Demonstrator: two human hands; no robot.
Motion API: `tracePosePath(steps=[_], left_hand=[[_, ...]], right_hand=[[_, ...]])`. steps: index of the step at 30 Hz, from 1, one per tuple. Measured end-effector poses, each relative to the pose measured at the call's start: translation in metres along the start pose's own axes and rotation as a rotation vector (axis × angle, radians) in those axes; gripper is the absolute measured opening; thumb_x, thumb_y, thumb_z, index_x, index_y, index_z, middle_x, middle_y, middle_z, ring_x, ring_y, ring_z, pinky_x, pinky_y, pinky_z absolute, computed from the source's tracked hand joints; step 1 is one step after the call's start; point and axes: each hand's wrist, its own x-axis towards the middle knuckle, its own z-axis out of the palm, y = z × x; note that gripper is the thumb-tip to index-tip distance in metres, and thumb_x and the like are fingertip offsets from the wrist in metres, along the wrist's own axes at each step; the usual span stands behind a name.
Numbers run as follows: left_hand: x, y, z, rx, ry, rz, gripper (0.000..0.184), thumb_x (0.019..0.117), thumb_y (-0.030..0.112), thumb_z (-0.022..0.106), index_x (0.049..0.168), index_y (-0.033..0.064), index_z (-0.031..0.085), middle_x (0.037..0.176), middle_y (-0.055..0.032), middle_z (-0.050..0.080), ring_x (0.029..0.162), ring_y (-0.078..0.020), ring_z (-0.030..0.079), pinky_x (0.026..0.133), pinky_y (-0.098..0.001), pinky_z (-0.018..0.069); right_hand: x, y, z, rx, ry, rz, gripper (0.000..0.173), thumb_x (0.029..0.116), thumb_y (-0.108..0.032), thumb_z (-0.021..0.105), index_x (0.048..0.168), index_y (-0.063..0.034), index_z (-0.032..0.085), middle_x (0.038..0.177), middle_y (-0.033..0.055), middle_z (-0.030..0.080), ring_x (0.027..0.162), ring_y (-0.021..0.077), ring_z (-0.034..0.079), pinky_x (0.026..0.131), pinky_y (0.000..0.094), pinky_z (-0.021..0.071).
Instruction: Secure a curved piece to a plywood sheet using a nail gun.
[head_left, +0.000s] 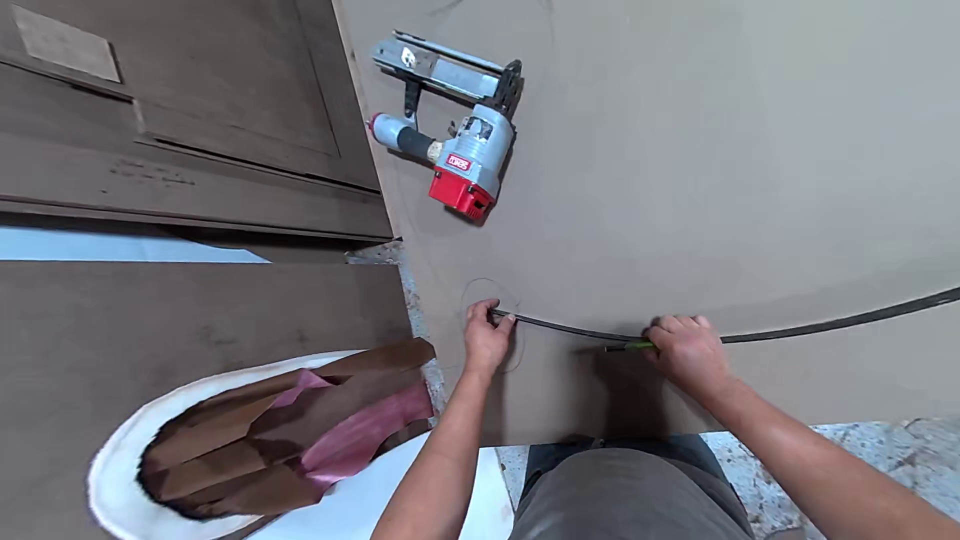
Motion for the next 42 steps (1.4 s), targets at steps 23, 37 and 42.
tracePosePath(steps=[23, 37, 42], left_hand=[[0.098, 0.051, -0.121, 0.554, 0.098, 0.309, 0.055, 0.1001, 0.03, 0.064, 0.145, 0.0014, 0.051, 0.146, -0.0242, 0.053, 0.131, -0.0389, 0.057, 0.107, -0.0576, 0.0501], [0.227, 0.111, -0.132, 1.01, -0.176, 0.604, 0.1, 0.076, 0.013, 0.084, 0.16, 0.0025, 0.03, 0.162, -0.0261, 0.033, 0.147, -0.0485, 0.036, 0.116, -0.0659, 0.0365], [0.154, 0.087, -0.111, 0.888, -0.12, 0.517, 0.075, 0.0844, 0.027, 0.08, 0.148, 0.0018, 0.049, 0.142, -0.03, 0.053, 0.134, -0.0509, 0.048, 0.106, -0.0674, 0.0444]], right_hand=[[0.036, -0.067, 0.061, 0.065, 0.024, 0.014, 0.021, 0.0901, -0.028, 0.072, 0.081, -0.0113, 0.063, 0.077, 0.0075, 0.062, 0.076, 0.0286, 0.066, 0.065, 0.0447, 0.0527], [0.033, -0.064, 0.063, 0.062, 0.055, -0.012, 0.022, 0.0877, -0.028, 0.073, 0.08, -0.011, 0.062, 0.076, 0.0071, 0.062, 0.074, 0.0284, 0.065, 0.064, 0.0433, 0.0521], [0.033, -0.065, 0.062, 0.059, 0.04, -0.006, 0.02, 0.0866, -0.027, 0.074, 0.08, -0.0115, 0.063, 0.077, 0.0068, 0.063, 0.075, 0.0278, 0.066, 0.065, 0.0436, 0.0528]])
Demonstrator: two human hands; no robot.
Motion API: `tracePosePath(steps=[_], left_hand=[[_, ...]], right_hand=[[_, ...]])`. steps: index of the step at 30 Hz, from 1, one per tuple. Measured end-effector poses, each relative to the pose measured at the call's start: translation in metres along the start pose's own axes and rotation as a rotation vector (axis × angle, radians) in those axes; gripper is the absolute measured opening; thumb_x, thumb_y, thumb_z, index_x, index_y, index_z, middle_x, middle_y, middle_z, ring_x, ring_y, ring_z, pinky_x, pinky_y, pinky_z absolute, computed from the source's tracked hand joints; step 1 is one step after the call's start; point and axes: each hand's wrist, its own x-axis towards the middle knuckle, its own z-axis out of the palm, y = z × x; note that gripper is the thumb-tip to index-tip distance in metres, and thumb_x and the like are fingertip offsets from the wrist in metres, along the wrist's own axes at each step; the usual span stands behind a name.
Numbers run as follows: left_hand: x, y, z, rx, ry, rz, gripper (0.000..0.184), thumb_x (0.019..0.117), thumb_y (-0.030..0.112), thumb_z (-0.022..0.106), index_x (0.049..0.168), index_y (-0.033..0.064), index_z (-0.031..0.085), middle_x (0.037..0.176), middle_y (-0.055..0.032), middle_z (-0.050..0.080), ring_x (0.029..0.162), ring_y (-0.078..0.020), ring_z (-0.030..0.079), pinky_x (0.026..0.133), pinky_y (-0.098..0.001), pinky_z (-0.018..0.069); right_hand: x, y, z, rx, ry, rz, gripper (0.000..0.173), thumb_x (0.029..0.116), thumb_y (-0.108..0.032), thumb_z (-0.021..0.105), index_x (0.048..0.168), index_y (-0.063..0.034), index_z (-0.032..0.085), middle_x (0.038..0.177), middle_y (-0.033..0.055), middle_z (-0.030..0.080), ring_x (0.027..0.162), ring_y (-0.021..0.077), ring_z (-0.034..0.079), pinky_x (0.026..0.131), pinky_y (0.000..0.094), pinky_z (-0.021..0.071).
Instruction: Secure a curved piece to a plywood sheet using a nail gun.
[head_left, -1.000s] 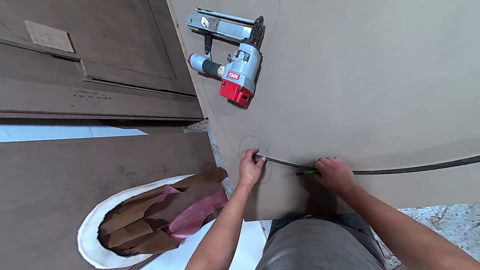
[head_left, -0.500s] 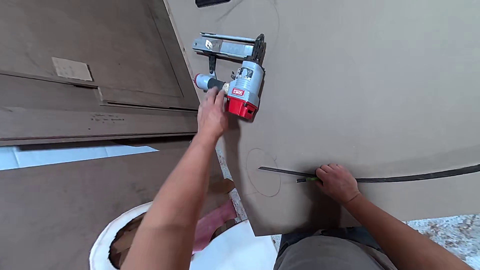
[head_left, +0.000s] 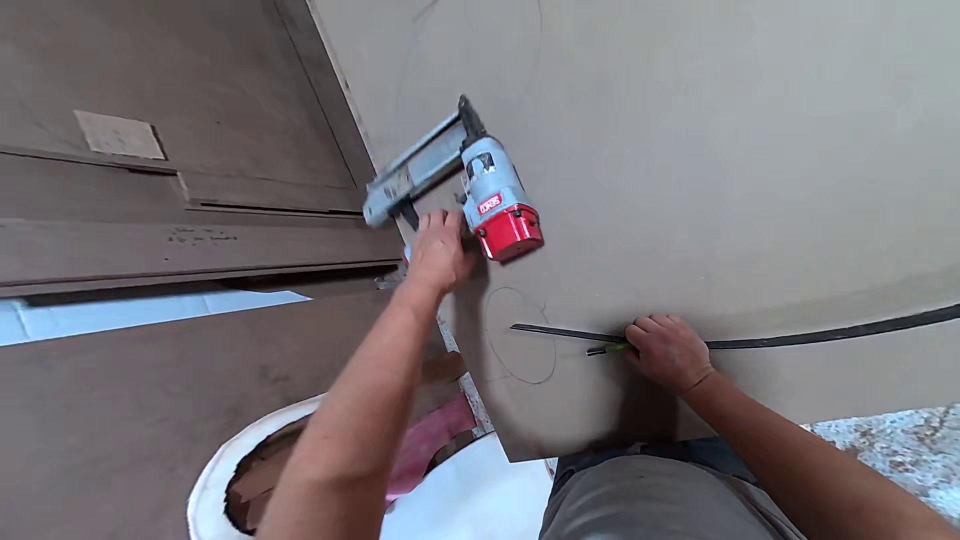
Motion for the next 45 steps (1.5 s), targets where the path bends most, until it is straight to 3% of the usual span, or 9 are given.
tracePosePath(steps=[4, 6, 13, 17, 19, 25, 30, 37, 45], left_hand=[[-0.039, 0.015, 0.057, -0.122, -0.073, -0.15, 0.101, 0.0979, 0.048, 0.066, 0.166, 0.0108, 0.002, 0.131, -0.0303, 0.062, 0.119, -0.0486, 0.064, 0.099, -0.0669, 0.0509], [-0.063, 0.034, 0.066, -0.232, -0.101, -0.229, 0.103, 0.099, 0.051, 0.064, 0.166, 0.0138, -0.005, 0.115, -0.0294, 0.069, 0.104, -0.0482, 0.07, 0.091, -0.0691, 0.0537], [-0.19, 0.075, 0.095, -0.562, 0.131, -0.411, 0.083, 0.0965, 0.04, 0.07, 0.165, 0.0242, 0.026, 0.107, -0.0179, 0.074, 0.088, -0.0328, 0.073, 0.08, -0.0616, 0.0588], [-0.265, 0.04, 0.124, -0.337, 0.151, -0.145, 0.071, 0.0885, 0.038, 0.069, 0.144, -0.0042, 0.053, 0.092, -0.0161, 0.075, 0.08, -0.0292, 0.075, 0.073, -0.0546, 0.0618], [-0.277, 0.017, 0.124, -0.189, 0.109, 0.028, 0.078, 0.0874, 0.039, 0.066, 0.149, -0.0053, 0.049, 0.098, -0.0198, 0.076, 0.086, -0.0342, 0.075, 0.078, -0.0562, 0.0614], [-0.236, -0.017, 0.111, 0.082, 0.044, 0.39, 0.075, 0.0875, 0.031, 0.068, 0.151, -0.0021, 0.046, 0.101, -0.0187, 0.073, 0.091, -0.0368, 0.072, 0.084, -0.0536, 0.0581], [-0.183, -0.036, 0.117, 0.091, -0.07, 0.341, 0.064, 0.0779, 0.003, 0.081, 0.139, 0.0036, 0.06, 0.126, -0.0161, 0.069, 0.124, -0.0344, 0.063, 0.121, -0.0564, 0.0346], [-0.16, -0.043, 0.128, 0.226, -0.074, 0.33, 0.04, 0.0792, 0.009, 0.079, 0.118, 0.0075, 0.07, 0.13, -0.0112, 0.067, 0.132, -0.0298, 0.058, 0.124, -0.0567, 0.0287], [-0.164, -0.044, 0.132, 0.224, -0.102, 0.29, 0.055, 0.0727, 0.011, 0.084, 0.125, 0.0057, 0.067, 0.137, -0.0147, 0.063, 0.139, -0.0326, 0.052, 0.125, -0.0586, 0.0262]], right_hand=[[0.0, 0.001, 0.001, -0.017, -0.016, 0.004, 0.021, 0.0881, -0.028, 0.073, 0.081, -0.0121, 0.063, 0.078, 0.0063, 0.063, 0.077, 0.0272, 0.066, 0.066, 0.0429, 0.053], [-0.001, 0.001, 0.003, -0.017, 0.012, -0.01, 0.021, 0.0884, -0.027, 0.072, 0.08, -0.011, 0.061, 0.077, 0.0073, 0.063, 0.077, 0.0283, 0.066, 0.065, 0.0433, 0.0523], [0.001, 0.001, 0.002, 0.004, 0.003, 0.008, 0.021, 0.0908, -0.027, 0.072, 0.082, -0.0106, 0.063, 0.079, 0.0082, 0.064, 0.079, 0.0292, 0.067, 0.066, 0.0445, 0.0529], [0.002, 0.002, 0.0, 0.009, -0.031, -0.002, 0.024, 0.0927, -0.031, 0.071, 0.083, -0.0104, 0.064, 0.08, 0.0083, 0.064, 0.081, 0.029, 0.067, 0.066, 0.0438, 0.0528], [0.002, 0.001, -0.001, 0.007, -0.037, -0.002, 0.023, 0.0928, -0.031, 0.07, 0.083, -0.0108, 0.065, 0.081, 0.0079, 0.065, 0.081, 0.0285, 0.067, 0.066, 0.0434, 0.0525], [0.002, 0.003, -0.001, 0.028, -0.047, -0.005, 0.021, 0.0922, -0.028, 0.071, 0.084, -0.01, 0.065, 0.081, 0.0083, 0.065, 0.08, 0.029, 0.067, 0.066, 0.0438, 0.0519], [0.002, 0.002, 0.002, -0.008, -0.058, -0.016, 0.019, 0.0908, -0.028, 0.072, 0.085, -0.0115, 0.065, 0.081, 0.0073, 0.065, 0.079, 0.0283, 0.066, 0.065, 0.0438, 0.0516], [0.002, 0.002, 0.003, -0.005, -0.071, -0.01, 0.017, 0.091, -0.026, 0.072, 0.086, -0.0118, 0.064, 0.083, 0.0071, 0.064, 0.081, 0.0283, 0.065, 0.066, 0.0434, 0.0511], [-0.001, -0.003, 0.003, 0.025, -0.037, 0.019, 0.018, 0.0904, -0.027, 0.073, 0.086, -0.0111, 0.066, 0.087, 0.0079, 0.067, 0.085, 0.0287, 0.068, 0.068, 0.0439, 0.0528]])
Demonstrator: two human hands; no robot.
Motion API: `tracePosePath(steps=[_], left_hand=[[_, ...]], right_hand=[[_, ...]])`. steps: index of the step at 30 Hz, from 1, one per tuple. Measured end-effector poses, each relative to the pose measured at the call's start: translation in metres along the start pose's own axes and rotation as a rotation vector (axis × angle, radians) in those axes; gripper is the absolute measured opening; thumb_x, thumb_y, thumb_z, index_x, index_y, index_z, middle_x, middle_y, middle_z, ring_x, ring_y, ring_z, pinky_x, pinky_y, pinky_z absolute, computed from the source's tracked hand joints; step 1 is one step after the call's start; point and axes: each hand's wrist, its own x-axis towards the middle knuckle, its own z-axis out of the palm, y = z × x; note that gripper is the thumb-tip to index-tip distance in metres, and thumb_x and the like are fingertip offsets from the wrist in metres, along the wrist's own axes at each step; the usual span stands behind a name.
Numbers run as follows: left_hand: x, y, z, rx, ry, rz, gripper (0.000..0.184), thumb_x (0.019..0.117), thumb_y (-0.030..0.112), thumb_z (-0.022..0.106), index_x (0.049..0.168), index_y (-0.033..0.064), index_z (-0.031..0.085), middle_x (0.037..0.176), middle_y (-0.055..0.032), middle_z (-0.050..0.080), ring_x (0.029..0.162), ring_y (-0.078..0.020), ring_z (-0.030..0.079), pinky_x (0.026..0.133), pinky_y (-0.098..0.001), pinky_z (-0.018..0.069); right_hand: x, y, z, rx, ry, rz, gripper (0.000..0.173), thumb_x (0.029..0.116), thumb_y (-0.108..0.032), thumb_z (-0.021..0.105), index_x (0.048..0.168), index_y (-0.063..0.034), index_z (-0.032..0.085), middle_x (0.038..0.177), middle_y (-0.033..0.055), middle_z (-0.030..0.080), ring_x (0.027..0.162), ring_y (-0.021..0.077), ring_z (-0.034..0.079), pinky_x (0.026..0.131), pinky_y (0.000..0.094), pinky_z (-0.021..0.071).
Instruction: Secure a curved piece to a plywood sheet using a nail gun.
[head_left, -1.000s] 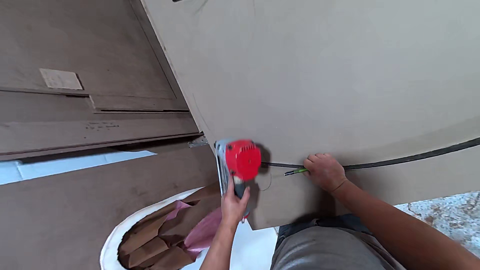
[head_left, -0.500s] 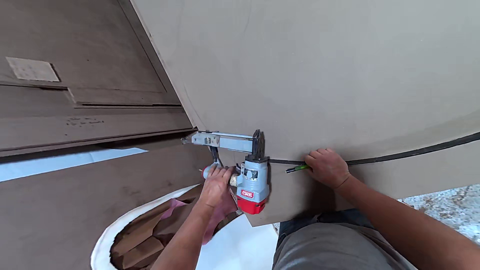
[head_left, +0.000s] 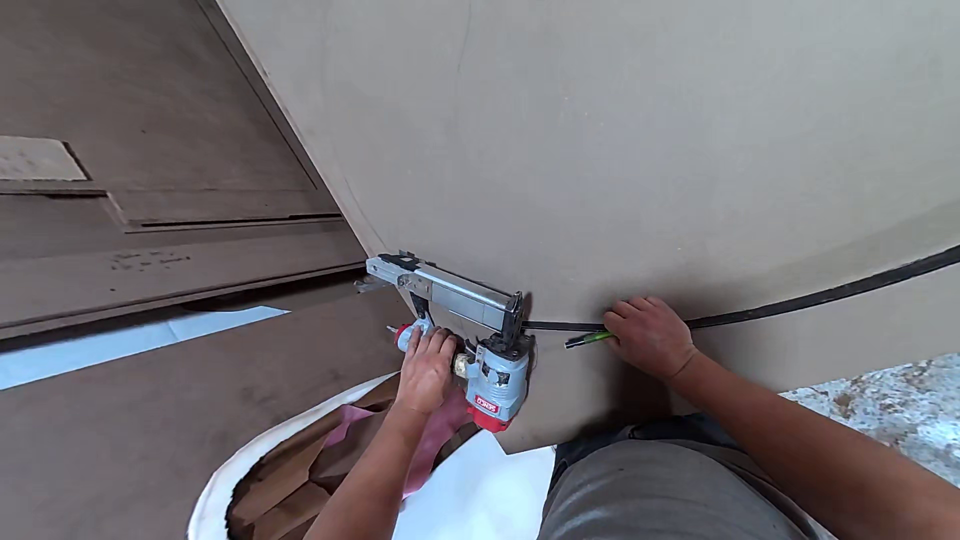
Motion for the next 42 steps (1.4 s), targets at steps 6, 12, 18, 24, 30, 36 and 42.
tracePosePath(steps=[6, 12, 18, 24, 30, 36, 42], left_hand=[[0.002, 0.006, -0.002, 0.047, -0.03, -0.029, 0.05, 0.0757, 0.011, 0.082, 0.124, 0.0064, 0.068, 0.138, -0.0134, 0.063, 0.14, -0.0317, 0.051, 0.125, -0.0592, 0.0243], [-0.014, 0.047, -0.038, -0.487, 0.019, -0.313, 0.051, 0.092, 0.009, 0.066, 0.143, 0.0069, 0.057, 0.152, -0.0119, 0.052, 0.147, -0.0294, 0.043, 0.122, -0.0587, 0.0316], [-0.005, 0.124, -0.038, -0.597, 0.104, -0.521, 0.129, 0.0625, 0.074, 0.084, 0.162, 0.0108, 0.032, 0.167, -0.0175, 0.028, 0.15, -0.042, 0.034, 0.12, -0.0631, 0.032], [0.008, 0.133, -0.03, -0.566, 0.202, -0.513, 0.103, 0.0647, 0.063, 0.086, 0.147, 0.0098, 0.052, 0.157, -0.007, 0.047, 0.146, -0.0258, 0.044, 0.127, -0.0588, 0.0208], [0.008, 0.13, -0.032, -0.536, 0.217, -0.451, 0.098, 0.065, 0.058, 0.088, 0.143, 0.008, 0.054, 0.15, -0.0087, 0.054, 0.14, -0.029, 0.05, 0.125, -0.059, 0.0241], [0.014, 0.13, -0.038, -0.515, 0.211, -0.424, 0.097, 0.0649, 0.054, 0.089, 0.142, 0.0072, 0.054, 0.148, -0.0104, 0.054, 0.14, -0.0301, 0.049, 0.125, -0.0584, 0.0229], [0.019, 0.118, -0.048, -0.421, 0.085, -0.423, 0.108, 0.0634, 0.084, 0.075, 0.14, 0.0101, 0.06, 0.157, -0.01, 0.048, 0.157, -0.0384, 0.021, 0.125, -0.0672, 0.0096]], right_hand=[[0.0, -0.002, 0.0, -0.007, -0.003, 0.027, 0.02, 0.0905, -0.028, 0.074, 0.086, -0.0114, 0.065, 0.085, 0.0073, 0.065, 0.084, 0.0278, 0.067, 0.067, 0.0427, 0.053], [-0.002, -0.002, 0.002, -0.004, -0.01, 0.052, 0.021, 0.0905, -0.03, 0.074, 0.085, -0.0113, 0.065, 0.083, 0.0075, 0.064, 0.082, 0.0282, 0.066, 0.067, 0.0428, 0.0529], [-0.004, -0.008, 0.004, -0.001, 0.008, 0.091, 0.022, 0.0907, -0.03, 0.074, 0.085, -0.0108, 0.065, 0.081, 0.0079, 0.062, 0.08, 0.0286, 0.066, 0.065, 0.0423, 0.0532], [-0.009, -0.01, 0.007, 0.0, -0.002, 0.112, 0.021, 0.091, -0.03, 0.073, 0.086, -0.0125, 0.065, 0.084, 0.0063, 0.064, 0.083, 0.027, 0.066, 0.067, 0.0413, 0.0541], [-0.008, -0.011, 0.009, -0.008, 0.062, 0.072, 0.019, 0.0885, -0.027, 0.075, 0.085, -0.0102, 0.066, 0.082, 0.0084, 0.064, 0.08, 0.029, 0.066, 0.064, 0.043, 0.0537], [-0.007, -0.014, 0.01, -0.018, 0.06, 0.105, 0.02, 0.0879, -0.026, 0.077, 0.083, -0.0101, 0.065, 0.08, 0.008, 0.063, 0.078, 0.0289, 0.065, 0.063, 0.0423, 0.053], [-0.01, -0.011, 0.011, -0.042, 0.062, 0.061, 0.021, 0.0887, -0.026, 0.077, 0.083, -0.0104, 0.064, 0.08, 0.0077, 0.062, 0.079, 0.0282, 0.065, 0.063, 0.0416, 0.053]])
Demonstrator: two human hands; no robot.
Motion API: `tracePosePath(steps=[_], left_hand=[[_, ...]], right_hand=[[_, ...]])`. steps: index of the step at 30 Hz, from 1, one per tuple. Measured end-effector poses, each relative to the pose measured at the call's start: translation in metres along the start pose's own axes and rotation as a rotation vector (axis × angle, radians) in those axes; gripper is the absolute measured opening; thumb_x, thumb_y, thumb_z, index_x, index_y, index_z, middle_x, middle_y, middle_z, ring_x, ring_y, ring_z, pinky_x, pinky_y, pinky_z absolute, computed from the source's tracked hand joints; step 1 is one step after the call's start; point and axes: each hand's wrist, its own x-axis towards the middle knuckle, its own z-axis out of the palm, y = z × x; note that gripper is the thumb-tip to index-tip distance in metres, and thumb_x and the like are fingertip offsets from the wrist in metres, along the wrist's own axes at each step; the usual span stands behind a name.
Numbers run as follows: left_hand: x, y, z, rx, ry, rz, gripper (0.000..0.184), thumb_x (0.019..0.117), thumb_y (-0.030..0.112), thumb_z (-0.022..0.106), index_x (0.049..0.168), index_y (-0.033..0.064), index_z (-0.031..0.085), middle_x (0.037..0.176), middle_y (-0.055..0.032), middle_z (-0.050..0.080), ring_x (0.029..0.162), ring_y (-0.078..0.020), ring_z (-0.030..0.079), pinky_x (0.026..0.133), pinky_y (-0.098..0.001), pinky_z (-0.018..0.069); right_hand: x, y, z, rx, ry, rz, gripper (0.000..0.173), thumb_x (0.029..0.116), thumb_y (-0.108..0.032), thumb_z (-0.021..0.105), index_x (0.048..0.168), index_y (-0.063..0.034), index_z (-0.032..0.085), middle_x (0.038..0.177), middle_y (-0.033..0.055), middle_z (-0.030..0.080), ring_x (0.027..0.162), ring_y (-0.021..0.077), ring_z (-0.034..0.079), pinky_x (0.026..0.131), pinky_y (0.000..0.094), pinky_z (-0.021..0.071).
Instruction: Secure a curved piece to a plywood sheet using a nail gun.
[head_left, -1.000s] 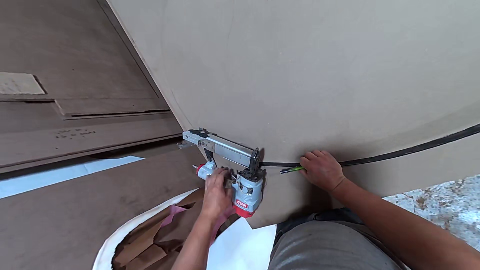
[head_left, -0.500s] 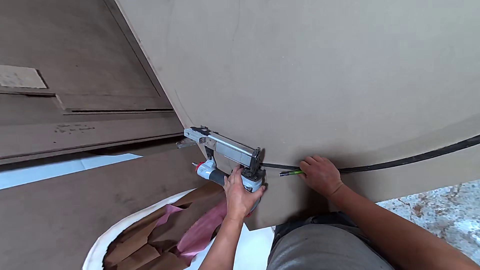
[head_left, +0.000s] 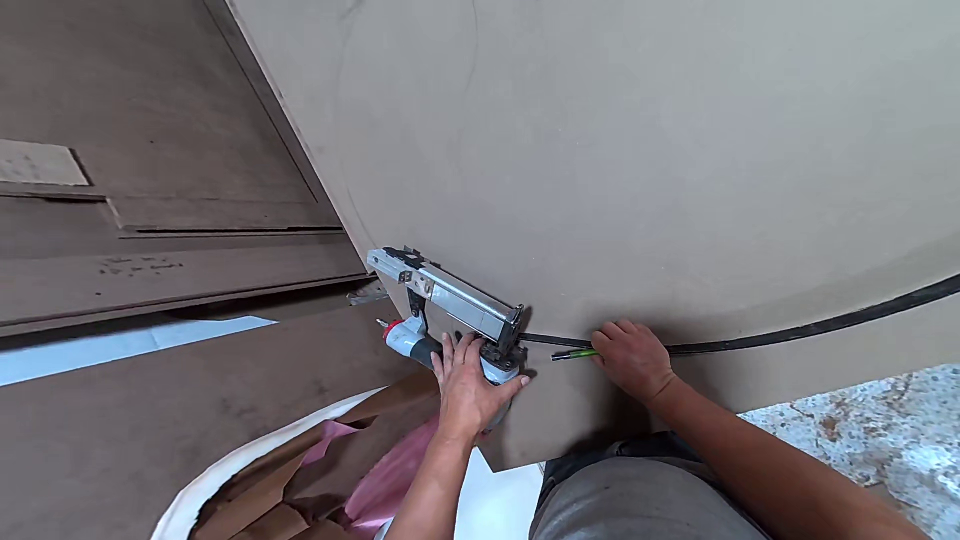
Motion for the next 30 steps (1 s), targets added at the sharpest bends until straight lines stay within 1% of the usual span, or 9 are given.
tracePosePath(steps=[6, 11, 14, 18, 20, 22, 24, 26, 30], left_hand=[[0.005, 0.008, -0.001, -0.056, -0.015, -0.009, 0.107, 0.0623, 0.082, 0.077, 0.138, 0.0084, 0.06, 0.151, -0.0097, 0.054, 0.155, -0.0328, 0.028, 0.126, -0.0658, 0.0081], [0.003, 0.007, 0.001, -0.054, 0.027, 0.042, 0.11, 0.0625, 0.085, 0.074, 0.136, 0.0044, 0.062, 0.149, -0.0163, 0.055, 0.152, -0.0392, 0.033, 0.124, -0.0692, 0.0123], [0.001, 0.009, 0.0, -0.081, 0.038, 0.053, 0.112, 0.0619, 0.085, 0.073, 0.136, 0.0019, 0.061, 0.15, -0.0197, 0.054, 0.151, -0.0424, 0.033, 0.123, -0.0706, 0.0121], [0.004, 0.009, 0.004, -0.121, 0.035, 0.067, 0.111, 0.0611, 0.084, 0.074, 0.133, 0.0008, 0.062, 0.151, -0.0206, 0.052, 0.152, -0.0443, 0.03, 0.123, -0.0712, 0.0093], [0.005, 0.009, 0.006, -0.131, 0.044, 0.07, 0.111, 0.0604, 0.084, 0.075, 0.133, 0.0017, 0.062, 0.15, -0.0201, 0.053, 0.152, -0.0433, 0.03, 0.124, -0.0705, 0.0088], [0.005, 0.01, 0.008, -0.135, 0.047, 0.065, 0.109, 0.0605, 0.083, 0.076, 0.133, 0.0027, 0.063, 0.151, -0.0196, 0.053, 0.153, -0.0426, 0.029, 0.124, -0.0706, 0.0081], [0.005, 0.008, 0.01, -0.134, 0.063, 0.064, 0.109, 0.0601, 0.084, 0.075, 0.132, 0.0034, 0.064, 0.151, -0.0191, 0.052, 0.153, -0.0428, 0.028, 0.123, -0.0713, 0.0082], [0.004, 0.005, 0.012, -0.14, 0.089, 0.065, 0.112, 0.0584, 0.086, 0.074, 0.132, 0.0022, 0.063, 0.153, -0.0206, 0.05, 0.154, -0.0436, 0.027, 0.123, -0.0715, 0.0079], [0.004, 0.0, 0.02, -0.156, 0.14, 0.045, 0.12, 0.0556, 0.089, 0.072, 0.136, 0.0003, 0.06, 0.154, -0.0242, 0.047, 0.153, -0.0462, 0.027, 0.121, -0.0735, 0.0089]], right_hand=[[-0.005, 0.004, -0.003, -0.007, 0.031, 0.01, 0.023, 0.0898, -0.03, 0.074, 0.083, -0.0105, 0.064, 0.079, 0.0075, 0.061, 0.077, 0.0275, 0.065, 0.064, 0.0412, 0.0525], [-0.022, 0.009, -0.015, -0.034, 0.162, 0.058, 0.033, 0.0962, -0.044, 0.064, 0.085, -0.0125, 0.065, 0.077, 0.005, 0.059, 0.072, 0.0251, 0.061, 0.064, 0.0405, 0.0476], [-0.042, 0.014, -0.042, -0.01, 0.178, 0.123, 0.024, 0.0952, -0.037, 0.065, 0.093, -0.0129, 0.069, 0.08, 0.0041, 0.062, 0.076, 0.0243, 0.062, 0.067, 0.0405, 0.0499], [-0.084, 0.027, -0.068, 0.03, 0.229, 0.244, 0.015, 0.0898, -0.028, 0.073, 0.09, -0.0133, 0.072, 0.079, 0.0023, 0.066, 0.075, 0.021, 0.066, 0.066, 0.0392, 0.0547], [-0.108, 0.033, -0.079, 0.071, 0.204, 0.375, 0.012, 0.0894, -0.026, 0.074, 0.093, -0.0139, 0.074, 0.086, 0.0018, 0.072, 0.083, 0.0196, 0.071, 0.073, 0.0425, 0.0603], [-0.127, 0.041, -0.092, 0.084, 0.216, 0.571, 0.013, 0.0939, -0.028, 0.071, 0.094, -0.0154, 0.075, 0.086, 0.0003, 0.074, 0.078, 0.0176, 0.073, 0.069, 0.0439, 0.0622], [-0.142, 0.055, -0.107, 0.066, 0.219, 0.812, 0.015, 0.096, -0.027, 0.066, 0.099, -0.0154, 0.075, 0.079, 0.0053, 0.073, 0.069, 0.0252, 0.072, 0.059, 0.0522, 0.0582], [-0.154, 0.075, -0.13, 0.081, 0.233, 1.033, 0.017, 0.0993, -0.025, 0.062, 0.107, -0.0158, 0.074, 0.08, 0.0099, 0.073, 0.07, 0.0321, 0.071, 0.061, 0.0592, 0.0556], [-0.166, 0.125, -0.18, 0.066, 0.387, 1.17, 0.022, 0.1034, -0.033, 0.06, 0.101, -0.0152, 0.072, 0.073, 0.0098, 0.068, 0.067, 0.031, 0.067, 0.06, 0.0566, 0.0528]])
